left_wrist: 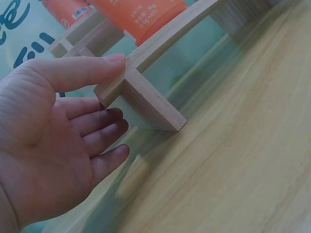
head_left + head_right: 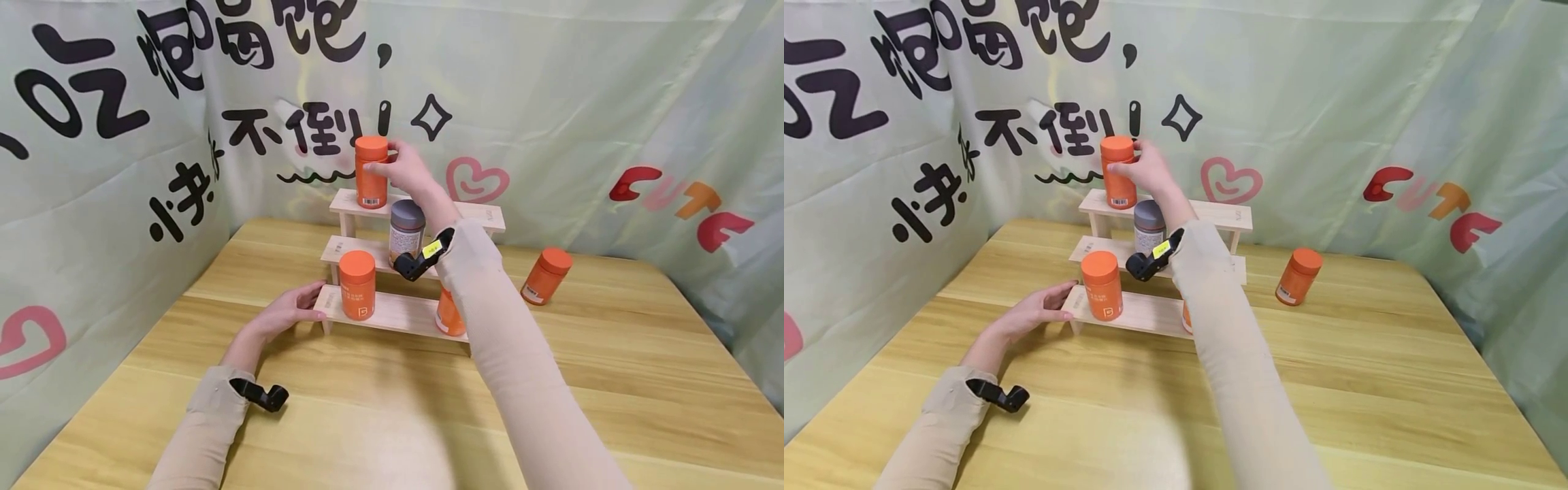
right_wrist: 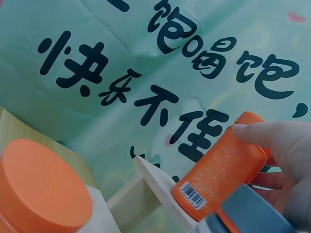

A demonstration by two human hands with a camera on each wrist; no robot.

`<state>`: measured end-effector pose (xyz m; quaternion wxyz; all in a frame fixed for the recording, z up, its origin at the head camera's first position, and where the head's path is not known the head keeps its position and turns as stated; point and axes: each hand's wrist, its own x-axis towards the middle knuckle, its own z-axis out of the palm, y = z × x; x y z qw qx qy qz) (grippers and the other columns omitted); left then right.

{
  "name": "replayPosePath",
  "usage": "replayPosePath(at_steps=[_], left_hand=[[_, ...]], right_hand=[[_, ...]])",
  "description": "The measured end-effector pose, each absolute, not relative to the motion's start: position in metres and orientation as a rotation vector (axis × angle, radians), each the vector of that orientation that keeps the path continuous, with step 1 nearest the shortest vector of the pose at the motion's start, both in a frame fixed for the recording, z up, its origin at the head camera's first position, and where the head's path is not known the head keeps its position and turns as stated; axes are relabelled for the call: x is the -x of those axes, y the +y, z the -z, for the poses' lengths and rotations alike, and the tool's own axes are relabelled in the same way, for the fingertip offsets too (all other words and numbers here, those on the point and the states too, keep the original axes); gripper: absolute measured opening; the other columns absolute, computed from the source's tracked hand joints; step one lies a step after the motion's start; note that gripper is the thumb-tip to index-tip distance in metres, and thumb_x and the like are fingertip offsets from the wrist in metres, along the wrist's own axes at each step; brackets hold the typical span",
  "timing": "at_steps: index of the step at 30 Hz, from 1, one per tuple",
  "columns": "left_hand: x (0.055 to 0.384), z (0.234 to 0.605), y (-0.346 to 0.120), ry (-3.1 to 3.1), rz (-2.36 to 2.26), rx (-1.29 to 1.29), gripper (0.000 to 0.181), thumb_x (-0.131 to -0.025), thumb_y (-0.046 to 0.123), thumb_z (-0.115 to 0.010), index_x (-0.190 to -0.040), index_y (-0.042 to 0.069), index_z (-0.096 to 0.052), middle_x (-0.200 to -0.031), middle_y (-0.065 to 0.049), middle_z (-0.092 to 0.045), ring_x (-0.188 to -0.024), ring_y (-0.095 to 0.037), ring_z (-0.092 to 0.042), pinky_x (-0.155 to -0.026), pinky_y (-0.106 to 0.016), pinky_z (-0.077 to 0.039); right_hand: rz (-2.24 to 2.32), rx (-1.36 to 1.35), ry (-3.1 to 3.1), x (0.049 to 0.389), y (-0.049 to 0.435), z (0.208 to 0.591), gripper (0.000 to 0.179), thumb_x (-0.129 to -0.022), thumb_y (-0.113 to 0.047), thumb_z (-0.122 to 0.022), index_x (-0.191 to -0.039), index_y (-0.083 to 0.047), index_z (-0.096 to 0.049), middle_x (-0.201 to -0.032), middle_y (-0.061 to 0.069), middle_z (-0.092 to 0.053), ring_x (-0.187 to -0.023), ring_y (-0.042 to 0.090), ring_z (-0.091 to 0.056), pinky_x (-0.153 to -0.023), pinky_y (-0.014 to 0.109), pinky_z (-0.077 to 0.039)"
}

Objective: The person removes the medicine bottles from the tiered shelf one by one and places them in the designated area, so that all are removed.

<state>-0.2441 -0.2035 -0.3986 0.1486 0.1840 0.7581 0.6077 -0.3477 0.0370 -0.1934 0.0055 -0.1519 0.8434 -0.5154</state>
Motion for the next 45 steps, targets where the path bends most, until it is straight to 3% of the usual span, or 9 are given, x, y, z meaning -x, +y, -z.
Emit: replayPosePath(at_steps=[13,20,32,45], left_hand=[[0.243,0.398,-0.204,2.179,-1.755,-0.539,0.08,-0.085,0.008,-0.064,-0.143,-0.011,-0.014,-0.148,-0.028,-0.017,-0.136,-0.039,-0.018,-0.11,-0.048,-0.015],[0.244,0.399,-0.206,2.175,-1.752,-0.549,0.08,-0.085,0.008,-0.065,-0.144,-0.01,-0.014,-0.148,-0.028,-0.018,-0.136,-0.039,-0.019,-0.11,-0.048,-0.016],[0.245,0.398,-0.204,2.204,-1.722,-0.536,0.08,-0.085,0.009,-0.065,-0.143,-0.01,-0.014,-0.148,-0.028,-0.016,-0.136,-0.04,-0.017,-0.11,-0.048,-0.015],[0.244,0.398,-0.204,2.217,-1.701,-0.515,0.082,-0.085,0.012,-0.067,-0.144,-0.008,-0.015,-0.149,-0.026,-0.017,-0.136,-0.038,-0.019,-0.11,-0.047,-0.016]], right_hand=[[1.574,0.508,2.771,0.343,0.026,0.197,0.055,-0.086,-0.017,-0.065,-0.134,-0.003,-0.041,-0.124,0.009,-0.054,-0.107,0.02,-0.053,-0.092,0.027,-0.042],[1.533,0.456,2.779,0.347,0.025,0.196,0.066,-0.086,-0.019,-0.066,-0.14,-0.004,-0.032,-0.13,0.009,-0.05,-0.114,0.02,-0.05,-0.096,0.028,-0.041],[1.489,0.48,2.841,0.345,0.032,0.195,0.058,-0.085,-0.023,-0.068,-0.134,-0.008,-0.042,-0.123,0.005,-0.054,-0.107,0.017,-0.053,-0.093,0.028,-0.042],[1.689,0.429,2.684,0.341,0.064,0.179,0.058,-0.084,-0.016,-0.067,-0.134,-0.007,-0.039,-0.123,0.008,-0.052,-0.103,0.018,-0.052,-0.083,0.032,-0.048]])
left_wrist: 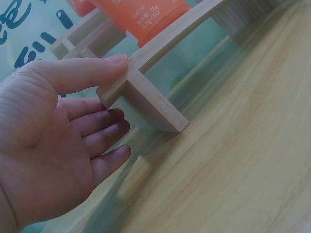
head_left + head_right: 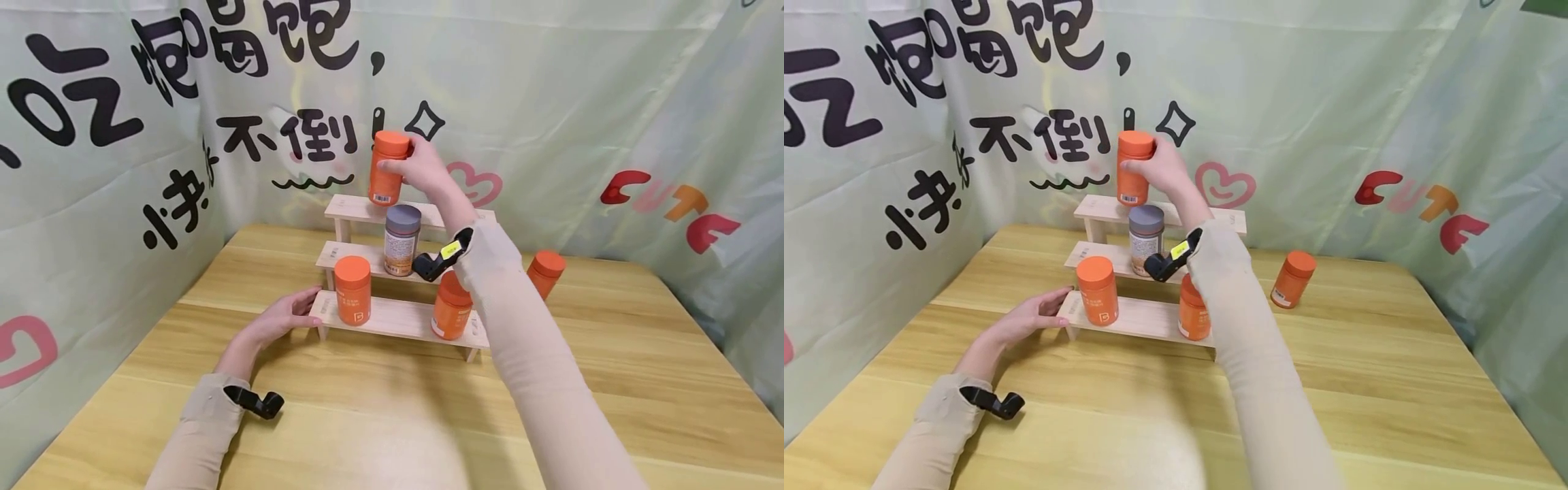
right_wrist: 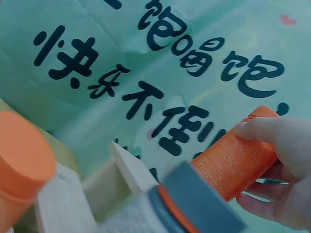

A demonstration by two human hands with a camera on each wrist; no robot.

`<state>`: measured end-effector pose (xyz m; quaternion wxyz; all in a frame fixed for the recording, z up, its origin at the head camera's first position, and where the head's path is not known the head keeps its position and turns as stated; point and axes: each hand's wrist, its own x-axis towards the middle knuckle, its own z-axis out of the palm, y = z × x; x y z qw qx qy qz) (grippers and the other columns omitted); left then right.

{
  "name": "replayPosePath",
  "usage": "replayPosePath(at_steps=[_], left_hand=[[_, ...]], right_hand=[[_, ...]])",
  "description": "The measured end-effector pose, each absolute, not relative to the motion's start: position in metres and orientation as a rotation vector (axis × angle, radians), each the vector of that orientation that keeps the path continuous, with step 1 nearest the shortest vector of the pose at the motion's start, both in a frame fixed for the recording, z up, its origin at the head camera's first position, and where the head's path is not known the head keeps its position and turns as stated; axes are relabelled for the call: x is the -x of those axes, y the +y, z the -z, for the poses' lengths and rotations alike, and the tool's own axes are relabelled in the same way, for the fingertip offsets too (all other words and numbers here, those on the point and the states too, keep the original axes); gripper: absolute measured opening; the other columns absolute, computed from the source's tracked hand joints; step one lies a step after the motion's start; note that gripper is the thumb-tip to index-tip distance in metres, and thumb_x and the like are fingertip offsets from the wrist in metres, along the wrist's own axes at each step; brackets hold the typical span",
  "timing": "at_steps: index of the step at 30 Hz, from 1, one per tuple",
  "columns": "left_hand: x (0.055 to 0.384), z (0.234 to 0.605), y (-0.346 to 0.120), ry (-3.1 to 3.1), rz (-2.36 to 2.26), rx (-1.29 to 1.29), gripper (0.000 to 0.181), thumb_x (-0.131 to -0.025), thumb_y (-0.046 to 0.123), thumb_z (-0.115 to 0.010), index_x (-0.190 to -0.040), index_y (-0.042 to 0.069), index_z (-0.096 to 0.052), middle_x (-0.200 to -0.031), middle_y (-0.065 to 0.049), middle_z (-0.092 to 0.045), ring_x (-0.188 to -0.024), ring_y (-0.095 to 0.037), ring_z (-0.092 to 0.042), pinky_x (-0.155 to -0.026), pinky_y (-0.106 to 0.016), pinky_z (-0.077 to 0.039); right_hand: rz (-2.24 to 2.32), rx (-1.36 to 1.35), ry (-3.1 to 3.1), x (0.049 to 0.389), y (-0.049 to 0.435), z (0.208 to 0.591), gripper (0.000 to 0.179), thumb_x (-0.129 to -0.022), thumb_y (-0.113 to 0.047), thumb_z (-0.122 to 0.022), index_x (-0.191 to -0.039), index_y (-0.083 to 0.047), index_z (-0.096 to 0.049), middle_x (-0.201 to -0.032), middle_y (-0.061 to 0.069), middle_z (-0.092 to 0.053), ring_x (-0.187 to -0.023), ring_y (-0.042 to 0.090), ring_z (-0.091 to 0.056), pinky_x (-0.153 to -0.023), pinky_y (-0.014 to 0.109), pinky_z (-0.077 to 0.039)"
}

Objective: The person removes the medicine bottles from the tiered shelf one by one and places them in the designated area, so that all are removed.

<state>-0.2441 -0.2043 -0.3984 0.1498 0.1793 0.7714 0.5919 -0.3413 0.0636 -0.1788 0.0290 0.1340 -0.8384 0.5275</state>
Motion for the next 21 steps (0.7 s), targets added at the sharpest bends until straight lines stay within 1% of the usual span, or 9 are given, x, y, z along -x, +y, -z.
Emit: replayPosePath(at_steps=[5,7,12,14,18,19,21], left_hand=[[0.243,0.399,-0.204,2.216,-1.699,-0.53,0.082,-0.085,0.012,-0.067,-0.144,-0.008,-0.014,-0.148,-0.027,-0.017,-0.136,-0.039,-0.019,-0.11,-0.048,-0.017],[0.243,0.399,-0.204,2.22,-1.695,-0.538,0.082,-0.085,0.012,-0.067,-0.144,-0.009,-0.014,-0.148,-0.027,-0.018,-0.135,-0.04,-0.019,-0.109,-0.048,-0.017],[0.244,0.398,-0.203,2.224,-1.69,-0.523,0.082,-0.085,0.012,-0.066,-0.145,-0.008,-0.014,-0.149,-0.026,-0.017,-0.136,-0.039,-0.019,-0.11,-0.048,-0.017],[0.244,0.398,-0.203,2.227,-1.691,-0.521,0.081,-0.085,0.012,-0.066,-0.144,-0.008,-0.015,-0.149,-0.025,-0.016,-0.136,-0.039,-0.018,-0.11,-0.048,-0.016],[0.244,0.398,-0.203,2.219,-1.7,-0.543,0.081,-0.085,0.012,-0.066,-0.144,-0.009,-0.014,-0.149,-0.027,-0.015,-0.136,-0.04,-0.017,-0.11,-0.048,-0.015],[0.244,0.399,-0.204,2.218,-1.702,-0.542,0.081,-0.085,0.012,-0.066,-0.144,-0.009,-0.014,-0.149,-0.027,-0.015,-0.136,-0.04,-0.017,-0.11,-0.048,-0.015],[0.243,0.399,-0.204,2.219,-1.701,-0.539,0.081,-0.085,0.012,-0.066,-0.144,-0.009,-0.014,-0.149,-0.027,-0.015,-0.136,-0.04,-0.017,-0.11,-0.048,-0.016]], right_hand=[[-1.633,-0.366,-2.585,0.339,0.085,0.17,0.052,-0.086,-0.019,-0.065,-0.13,-0.006,-0.04,-0.122,0.008,-0.051,-0.105,0.018,-0.051,-0.088,0.036,-0.047],[-1.651,-0.355,-2.574,0.337,0.094,0.168,0.053,-0.086,-0.019,-0.065,-0.13,-0.005,-0.039,-0.124,0.008,-0.05,-0.107,0.019,-0.051,-0.09,0.038,-0.046],[-1.616,-0.327,-2.58,0.335,0.119,0.165,0.056,-0.087,-0.021,-0.064,-0.134,-0.005,-0.037,-0.127,0.01,-0.05,-0.107,0.02,-0.052,-0.09,0.037,-0.046],[-1.585,-0.308,-2.587,0.335,0.13,0.166,0.057,-0.087,-0.022,-0.065,-0.133,-0.004,-0.037,-0.126,0.01,-0.051,-0.103,0.019,-0.053,-0.084,0.034,-0.047],[-1.556,-0.246,-2.605,0.332,0.151,0.168,0.056,-0.086,-0.023,-0.065,-0.132,-0.004,-0.038,-0.123,0.01,-0.051,-0.092,0.023,-0.055,-0.073,0.032,-0.052],[-1.554,-0.233,-2.611,0.331,0.156,0.169,0.056,-0.086,-0.023,-0.065,-0.132,-0.004,-0.037,-0.123,0.01,-0.051,-0.091,0.024,-0.055,-0.071,0.031,-0.052],[-1.552,-0.213,-2.618,0.329,0.164,0.17,0.057,-0.087,-0.024,-0.064,-0.133,-0.004,-0.036,-0.124,0.011,-0.05,-0.093,0.025,-0.054,-0.073,0.03,-0.052]])
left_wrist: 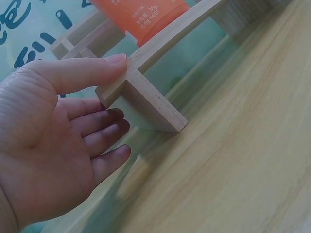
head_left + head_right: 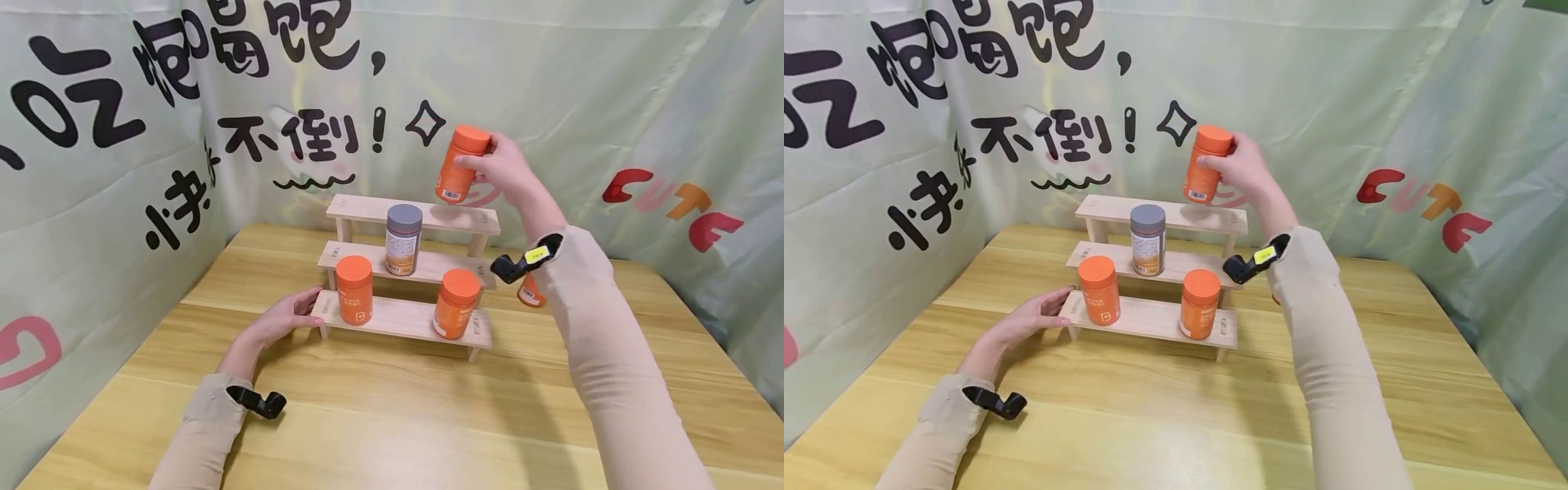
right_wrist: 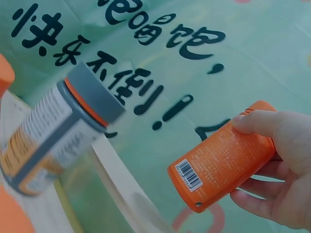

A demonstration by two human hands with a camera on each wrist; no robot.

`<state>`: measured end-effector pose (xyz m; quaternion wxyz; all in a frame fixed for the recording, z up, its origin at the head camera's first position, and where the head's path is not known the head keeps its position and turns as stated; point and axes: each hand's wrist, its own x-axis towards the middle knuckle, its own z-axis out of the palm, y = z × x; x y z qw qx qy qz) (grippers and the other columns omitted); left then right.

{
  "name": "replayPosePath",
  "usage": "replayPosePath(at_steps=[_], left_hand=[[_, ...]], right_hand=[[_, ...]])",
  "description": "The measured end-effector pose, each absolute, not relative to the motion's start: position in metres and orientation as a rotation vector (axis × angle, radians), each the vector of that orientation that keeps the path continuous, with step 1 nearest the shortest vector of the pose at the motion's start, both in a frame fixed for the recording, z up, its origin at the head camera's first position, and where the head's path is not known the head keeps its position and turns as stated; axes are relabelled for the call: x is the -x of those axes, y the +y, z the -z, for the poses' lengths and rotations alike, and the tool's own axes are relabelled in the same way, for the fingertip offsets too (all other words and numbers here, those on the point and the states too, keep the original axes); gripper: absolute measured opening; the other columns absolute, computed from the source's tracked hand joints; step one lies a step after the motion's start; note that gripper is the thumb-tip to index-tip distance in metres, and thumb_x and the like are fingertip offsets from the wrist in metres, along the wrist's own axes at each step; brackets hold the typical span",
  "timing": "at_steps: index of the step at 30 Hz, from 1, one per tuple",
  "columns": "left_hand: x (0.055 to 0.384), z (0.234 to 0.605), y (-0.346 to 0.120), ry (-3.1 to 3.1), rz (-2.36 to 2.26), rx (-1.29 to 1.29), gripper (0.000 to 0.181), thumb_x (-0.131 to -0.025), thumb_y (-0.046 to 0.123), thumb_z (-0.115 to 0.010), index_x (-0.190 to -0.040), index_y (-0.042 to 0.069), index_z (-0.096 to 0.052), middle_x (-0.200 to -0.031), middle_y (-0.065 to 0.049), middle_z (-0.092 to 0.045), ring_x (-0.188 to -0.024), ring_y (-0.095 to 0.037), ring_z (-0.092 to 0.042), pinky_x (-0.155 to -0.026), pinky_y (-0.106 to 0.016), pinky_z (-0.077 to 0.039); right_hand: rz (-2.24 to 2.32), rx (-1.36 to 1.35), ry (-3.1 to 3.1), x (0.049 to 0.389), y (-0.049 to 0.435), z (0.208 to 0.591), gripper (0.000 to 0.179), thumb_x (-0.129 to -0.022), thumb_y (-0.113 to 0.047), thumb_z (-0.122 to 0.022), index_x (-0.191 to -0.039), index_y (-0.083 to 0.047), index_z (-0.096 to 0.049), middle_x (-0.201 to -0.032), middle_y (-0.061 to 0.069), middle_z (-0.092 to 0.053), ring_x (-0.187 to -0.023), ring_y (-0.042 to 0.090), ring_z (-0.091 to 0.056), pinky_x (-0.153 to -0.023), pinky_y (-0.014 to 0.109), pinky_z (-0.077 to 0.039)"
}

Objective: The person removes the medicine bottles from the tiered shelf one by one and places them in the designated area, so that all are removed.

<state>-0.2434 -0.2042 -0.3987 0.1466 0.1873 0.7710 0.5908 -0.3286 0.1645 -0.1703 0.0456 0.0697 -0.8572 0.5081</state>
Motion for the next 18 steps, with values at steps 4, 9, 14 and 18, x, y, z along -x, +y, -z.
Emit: replayPosePath(at_steps=[4,9,14,18], left_hand=[[0.244,0.4,-0.203,2.223,-1.703,-0.526,0.081,-0.085,0.012,-0.066,-0.145,-0.007,-0.015,-0.149,-0.025,-0.016,-0.136,-0.038,-0.018,-0.11,-0.047,-0.016],[0.243,0.401,-0.204,2.227,-1.705,-0.527,0.082,-0.084,0.012,-0.067,-0.145,-0.007,-0.016,-0.149,-0.025,-0.017,-0.136,-0.039,-0.018,-0.11,-0.047,-0.016],[0.243,0.4,-0.202,2.233,-1.693,-0.518,0.081,-0.084,0.012,-0.067,-0.144,-0.008,-0.016,-0.149,-0.025,-0.016,-0.136,-0.039,-0.018,-0.11,-0.047,-0.016],[0.243,0.399,-0.203,2.222,-1.701,-0.529,0.081,-0.085,0.01,-0.066,-0.144,-0.009,-0.014,-0.149,-0.026,-0.015,-0.136,-0.039,-0.016,-0.11,-0.048,-0.015]], right_hand=[[-1.535,-0.201,-2.602,0.323,0.184,0.175,0.06,-0.087,-0.024,-0.063,-0.136,-0.003,-0.035,-0.125,0.011,-0.048,-0.098,0.02,-0.05,-0.077,0.028,-0.047],[-1.554,-0.163,-2.577,0.317,0.207,0.182,0.063,-0.088,-0.025,-0.063,-0.139,-0.005,-0.032,-0.128,0.01,-0.046,-0.102,0.019,-0.049,-0.087,0.032,-0.047],[-1.544,-0.115,-2.576,0.31,0.233,0.188,0.069,-0.088,-0.029,-0.063,-0.142,-0.005,-0.027,-0.131,0.011,-0.044,-0.107,0.02,-0.048,-0.088,0.029,-0.048],[-1.545,-0.081,-2.555,0.303,0.254,0.19,0.071,-0.087,-0.031,-0.064,-0.141,-0.005,-0.027,-0.128,0.009,-0.044,-0.101,0.014,-0.05,-0.082,0.021,-0.05]])
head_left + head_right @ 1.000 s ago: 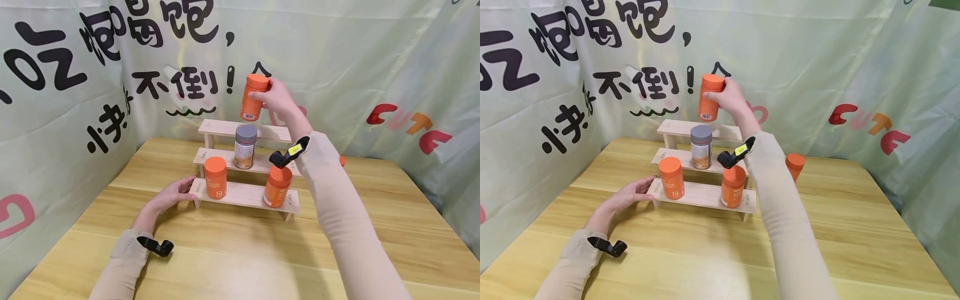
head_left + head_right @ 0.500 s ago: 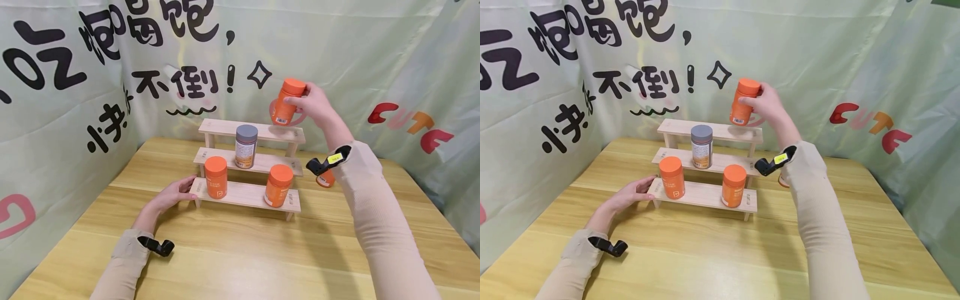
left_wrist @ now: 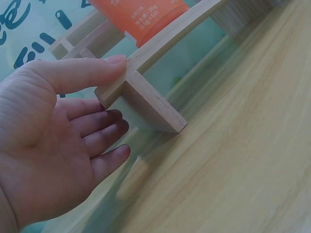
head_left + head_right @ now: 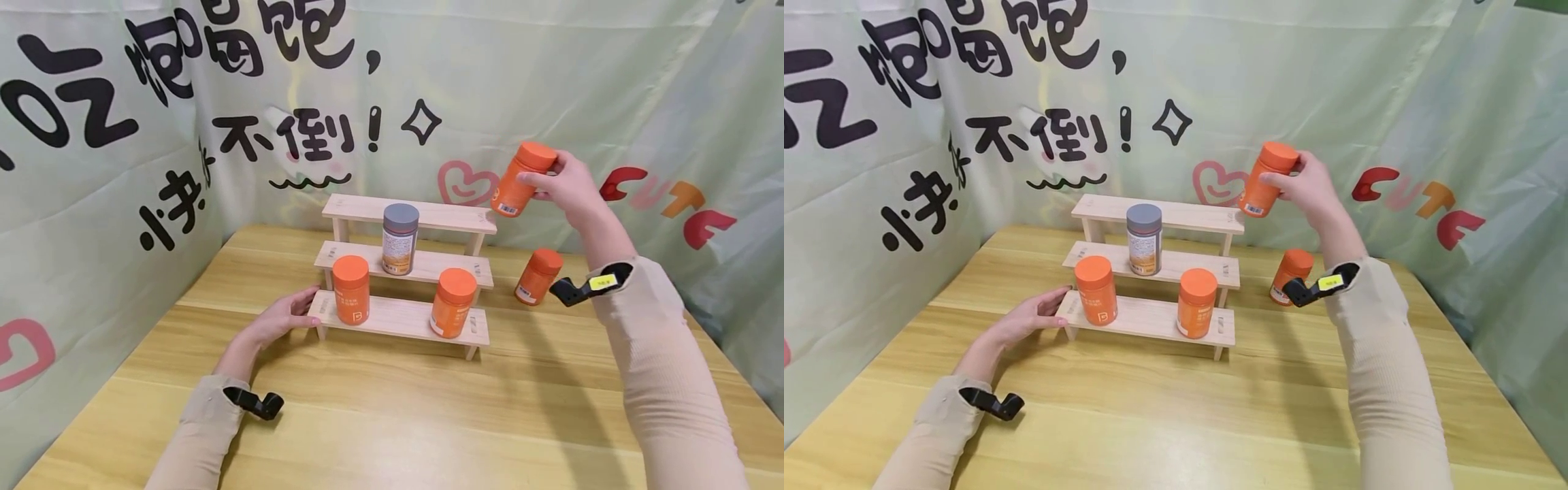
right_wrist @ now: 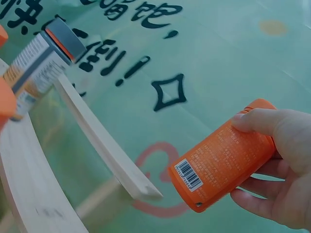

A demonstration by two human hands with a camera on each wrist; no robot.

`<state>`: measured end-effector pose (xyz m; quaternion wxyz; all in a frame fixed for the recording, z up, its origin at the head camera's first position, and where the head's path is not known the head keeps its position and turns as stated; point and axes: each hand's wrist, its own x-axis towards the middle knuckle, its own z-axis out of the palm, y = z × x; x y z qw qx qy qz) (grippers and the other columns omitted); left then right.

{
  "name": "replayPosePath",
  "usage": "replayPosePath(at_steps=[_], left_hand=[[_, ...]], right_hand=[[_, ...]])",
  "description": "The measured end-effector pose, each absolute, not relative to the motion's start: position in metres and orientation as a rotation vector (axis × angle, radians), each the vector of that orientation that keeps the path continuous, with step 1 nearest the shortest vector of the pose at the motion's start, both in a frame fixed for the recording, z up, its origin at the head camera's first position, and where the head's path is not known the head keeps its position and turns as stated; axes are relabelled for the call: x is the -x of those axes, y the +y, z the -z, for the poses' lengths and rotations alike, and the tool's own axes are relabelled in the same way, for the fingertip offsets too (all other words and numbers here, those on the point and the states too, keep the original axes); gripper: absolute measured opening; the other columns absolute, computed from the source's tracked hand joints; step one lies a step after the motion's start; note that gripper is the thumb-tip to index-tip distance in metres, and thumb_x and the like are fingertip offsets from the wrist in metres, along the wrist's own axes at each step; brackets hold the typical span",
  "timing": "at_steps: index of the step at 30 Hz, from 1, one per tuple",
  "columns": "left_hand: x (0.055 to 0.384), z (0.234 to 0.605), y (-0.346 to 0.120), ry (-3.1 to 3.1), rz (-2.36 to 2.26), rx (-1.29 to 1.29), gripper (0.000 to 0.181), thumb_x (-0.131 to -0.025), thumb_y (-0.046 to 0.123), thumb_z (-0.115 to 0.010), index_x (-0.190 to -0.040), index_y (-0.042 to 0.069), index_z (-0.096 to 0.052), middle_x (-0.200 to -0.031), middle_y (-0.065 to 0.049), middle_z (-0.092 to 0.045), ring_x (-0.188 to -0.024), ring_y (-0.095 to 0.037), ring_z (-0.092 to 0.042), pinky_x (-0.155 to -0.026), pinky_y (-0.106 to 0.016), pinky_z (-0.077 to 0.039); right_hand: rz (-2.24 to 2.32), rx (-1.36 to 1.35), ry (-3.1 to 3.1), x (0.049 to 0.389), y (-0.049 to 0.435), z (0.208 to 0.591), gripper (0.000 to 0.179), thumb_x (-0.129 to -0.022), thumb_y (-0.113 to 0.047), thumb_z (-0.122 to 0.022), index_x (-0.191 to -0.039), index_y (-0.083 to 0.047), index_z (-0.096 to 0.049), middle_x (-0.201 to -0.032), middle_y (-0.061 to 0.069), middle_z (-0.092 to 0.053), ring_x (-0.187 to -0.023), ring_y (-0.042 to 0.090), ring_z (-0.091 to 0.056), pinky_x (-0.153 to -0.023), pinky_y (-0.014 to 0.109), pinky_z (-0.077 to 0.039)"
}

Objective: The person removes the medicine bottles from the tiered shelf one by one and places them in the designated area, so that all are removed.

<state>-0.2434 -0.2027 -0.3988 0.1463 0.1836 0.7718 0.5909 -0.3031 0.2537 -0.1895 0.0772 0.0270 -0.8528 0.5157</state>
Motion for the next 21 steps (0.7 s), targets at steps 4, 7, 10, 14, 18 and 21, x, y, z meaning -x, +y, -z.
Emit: replayPosePath(at_steps=[4,7,10,14,18,21], left_hand=[[0.243,0.4,-0.204,2.206,-1.718,-0.545,0.081,-0.085,0.009,-0.065,-0.144,-0.01,-0.013,-0.149,-0.027,-0.014,-0.136,-0.04,-0.016,-0.11,-0.049,-0.014],[0.243,0.4,-0.204,2.199,-1.72,-0.552,0.081,-0.085,0.009,-0.065,-0.144,-0.01,-0.012,-0.149,-0.028,-0.013,-0.136,-0.041,-0.015,-0.11,-0.049,-0.015],[0.243,0.398,-0.204,2.196,-1.719,-0.542,0.081,-0.086,0.009,-0.065,-0.144,-0.011,-0.012,-0.149,-0.028,-0.012,-0.136,-0.04,-0.015,-0.11,-0.049,-0.014],[0.242,0.397,-0.204,2.197,-1.716,-0.529,0.081,-0.086,0.009,-0.065,-0.144,-0.011,-0.012,-0.149,-0.028,-0.012,-0.136,-0.04,-0.015,-0.11,-0.049,-0.014],[0.242,0.398,-0.204,2.199,-1.714,-0.532,0.081,-0.086,0.009,-0.065,-0.143,-0.011,-0.012,-0.149,-0.028,-0.013,-0.136,-0.041,-0.015,-0.11,-0.049,-0.014],[0.243,0.398,-0.203,2.192,-1.718,-0.545,0.081,-0.086,0.009,-0.065,-0.143,-0.011,-0.012,-0.149,-0.028,-0.013,-0.136,-0.041,-0.015,-0.11,-0.049,-0.015]], right_hand=[[-1.521,-0.05,-2.553,0.295,0.27,0.193,0.071,-0.085,-0.032,-0.066,-0.14,-0.005,-0.029,-0.125,0.008,-0.045,-0.093,0.008,-0.051,-0.072,0.015,-0.05],[-1.479,-0.03,-2.573,0.29,0.284,0.199,0.072,-0.084,-0.034,-0.066,-0.139,-0.005,-0.03,-0.125,0.008,-0.045,-0.091,0.007,-0.051,-0.067,0.011,-0.048],[-1.429,-0.008,-2.592,0.285,0.297,0.206,0.071,-0.084,-0.037,-0.065,-0.138,-0.005,-0.031,-0.124,0.008,-0.046,-0.089,0.005,-0.051,-0.067,0.011,-0.048],[-1.377,0.015,-2.597,0.278,0.315,0.217,0.069,-0.085,-0.039,-0.063,-0.136,-0.004,-0.032,-0.121,0.006,-0.046,-0.087,0.002,-0.051,-0.067,0.01,-0.048],[-1.361,0.05,-2.594,0.272,0.333,0.225,0.069,-0.086,-0.041,-0.061,-0.137,-0.006,-0.031,-0.121,0.005,-0.045,-0.088,0.001,-0.049,-0.067,0.009,-0.048],[-1.34,0.093,-2.599,0.266,0.346,0.231,0.07,-0.086,-0.042,-0.06,-0.139,-0.007,-0.03,-0.126,0.007,-0.043,-0.087,0.0,-0.048,-0.066,0.007,-0.047]])
